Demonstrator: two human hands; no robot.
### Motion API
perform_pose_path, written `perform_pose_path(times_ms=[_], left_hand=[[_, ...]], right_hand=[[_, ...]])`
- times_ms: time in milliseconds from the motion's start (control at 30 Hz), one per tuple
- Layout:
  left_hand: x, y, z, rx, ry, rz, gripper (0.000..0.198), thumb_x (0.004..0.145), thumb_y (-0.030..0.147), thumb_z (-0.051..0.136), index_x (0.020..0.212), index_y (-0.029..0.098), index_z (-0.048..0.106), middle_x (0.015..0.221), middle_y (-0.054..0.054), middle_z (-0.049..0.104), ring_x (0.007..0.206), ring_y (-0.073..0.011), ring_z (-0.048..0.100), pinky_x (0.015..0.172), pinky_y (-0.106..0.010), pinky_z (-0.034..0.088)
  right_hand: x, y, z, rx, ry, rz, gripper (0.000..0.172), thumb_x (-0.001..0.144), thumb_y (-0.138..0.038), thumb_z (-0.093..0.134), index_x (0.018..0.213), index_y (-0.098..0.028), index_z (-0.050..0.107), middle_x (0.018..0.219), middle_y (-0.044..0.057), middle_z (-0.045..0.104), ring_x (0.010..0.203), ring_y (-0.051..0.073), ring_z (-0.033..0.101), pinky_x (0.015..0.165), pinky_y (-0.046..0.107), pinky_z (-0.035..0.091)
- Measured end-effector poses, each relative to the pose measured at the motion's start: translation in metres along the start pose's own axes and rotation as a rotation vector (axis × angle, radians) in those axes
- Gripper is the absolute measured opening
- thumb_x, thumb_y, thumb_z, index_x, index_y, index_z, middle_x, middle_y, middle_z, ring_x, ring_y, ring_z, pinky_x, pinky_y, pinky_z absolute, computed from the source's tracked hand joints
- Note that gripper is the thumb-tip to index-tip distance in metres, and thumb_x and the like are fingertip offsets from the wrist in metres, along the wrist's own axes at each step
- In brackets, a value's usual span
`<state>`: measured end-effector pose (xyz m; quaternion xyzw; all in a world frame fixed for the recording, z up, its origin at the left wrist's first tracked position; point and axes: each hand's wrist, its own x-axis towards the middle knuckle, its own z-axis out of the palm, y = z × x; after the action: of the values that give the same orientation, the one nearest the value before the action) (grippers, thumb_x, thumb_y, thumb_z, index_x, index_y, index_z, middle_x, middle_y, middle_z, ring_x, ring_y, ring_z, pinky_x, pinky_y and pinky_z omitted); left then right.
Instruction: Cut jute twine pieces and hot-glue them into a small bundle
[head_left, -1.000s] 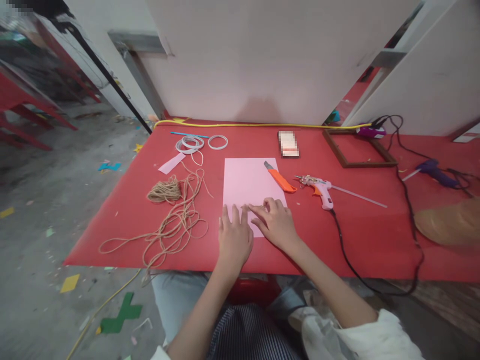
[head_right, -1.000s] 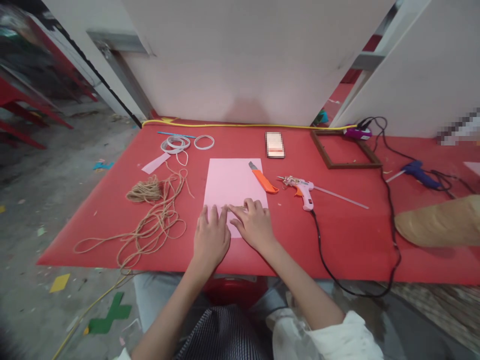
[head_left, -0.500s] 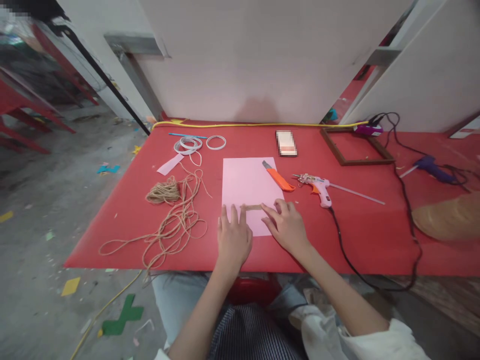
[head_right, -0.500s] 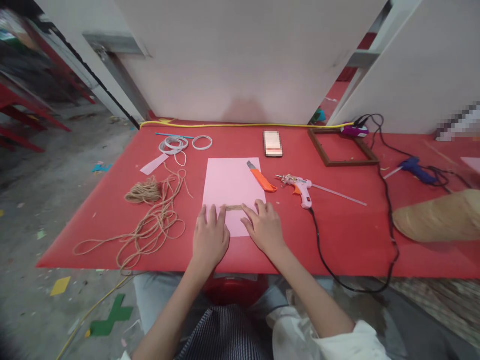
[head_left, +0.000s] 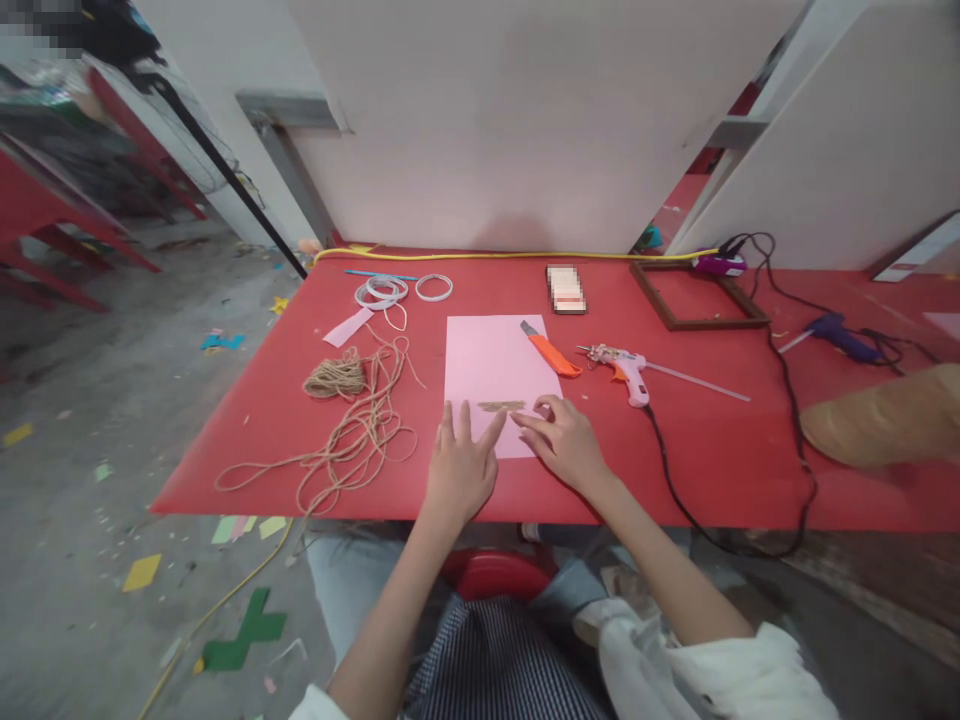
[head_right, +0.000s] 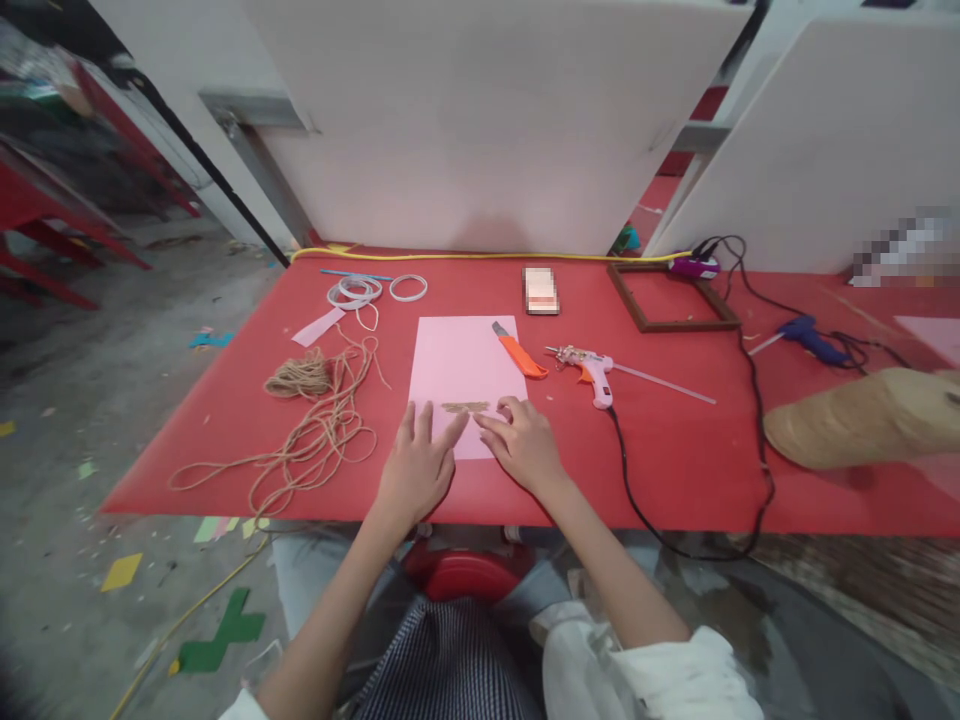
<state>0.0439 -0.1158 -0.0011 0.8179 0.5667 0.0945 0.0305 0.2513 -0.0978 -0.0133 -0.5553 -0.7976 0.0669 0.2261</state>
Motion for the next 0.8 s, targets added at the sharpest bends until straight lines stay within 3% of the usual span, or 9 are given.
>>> perform_pose_path(times_ms=[200,633,800], left_hand=[[-0.005,-0.003,0.000,-0.006,-0.013,-0.006,0.059,0.094,0.022,0.053,0.153,0.024,0.048,0.161,-0.017,0.038,0.153,-0.0442,0.024,0.116,-0.057,0.039],[-0.004,0.002,-0.004,-0.031,-0.026,-0.048,0.056,0.095,0.022,0.051,0.151,0.025,0.050,0.164,-0.016,0.033,0.155,-0.0427,0.020,0.117,-0.059,0.037],[0.001,0.008,-0.009,-0.016,0.014,-0.040,0.055,0.095,0.019,0.044,0.150,0.015,0.048,0.162,-0.015,0.039,0.156,-0.0384,0.020,0.121,-0.056,0.034]], right_hand=[[-0.001,-0.004,0.001,-0.067,-0.030,0.028,0.035,0.102,-0.041,0.051,0.127,-0.031,0.073,0.118,0.009,0.061,0.101,0.022,0.055,0.089,0.035,0.043],[-0.002,-0.006,0.002,-0.109,-0.038,0.040,0.036,0.104,-0.042,0.046,0.129,-0.033,0.071,0.126,0.009,0.060,0.108,0.024,0.055,0.085,0.035,0.044],[0.005,-0.022,-0.001,-0.116,-0.086,0.047,0.044,0.104,-0.040,0.045,0.145,-0.031,0.058,0.123,0.011,0.059,0.106,0.024,0.053,0.085,0.034,0.045]])
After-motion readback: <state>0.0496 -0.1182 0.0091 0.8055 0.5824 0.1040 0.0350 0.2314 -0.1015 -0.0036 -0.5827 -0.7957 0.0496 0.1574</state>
